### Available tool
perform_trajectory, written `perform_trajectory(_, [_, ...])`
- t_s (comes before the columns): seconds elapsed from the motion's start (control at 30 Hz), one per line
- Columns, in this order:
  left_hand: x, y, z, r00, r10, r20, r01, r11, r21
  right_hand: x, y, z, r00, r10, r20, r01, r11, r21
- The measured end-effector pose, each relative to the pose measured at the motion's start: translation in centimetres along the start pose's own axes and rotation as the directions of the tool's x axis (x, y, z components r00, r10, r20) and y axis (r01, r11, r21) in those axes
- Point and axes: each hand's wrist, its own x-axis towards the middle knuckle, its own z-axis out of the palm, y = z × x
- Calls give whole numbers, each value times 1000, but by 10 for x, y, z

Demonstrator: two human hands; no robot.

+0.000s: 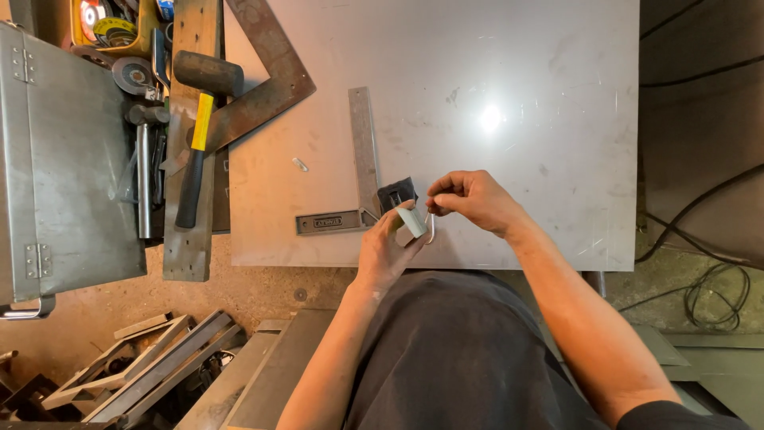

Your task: Measure a metal sheet and cut a smaller piece from it.

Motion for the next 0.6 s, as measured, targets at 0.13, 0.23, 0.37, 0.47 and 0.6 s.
perform_trajectory(0.13, [0,-2,-3,1000,14,15,-13,996,-87,-20,-1,-7,950,-248,190,270,958,-97])
perform_trajectory(0.23, [1,-2,-6,998,53,34,-51,997,-58,-28,2,-5,855,-418,308,505,806,-308])
perform_trajectory(0.37, [2,2,-18,990,107,89,-99,991,-91,-30,8,2,552,-596,583,818,249,-519])
perform_trajectory(0.47, [3,7,-21,988,63,143,-45,991,-125,-40,-2,3,405,-560,723,867,-16,-498])
perform_trajectory(0.6, [5,13,-26,980,81,184,-53,987,-153,-38,-9,2,344,-507,790,896,-73,-437])
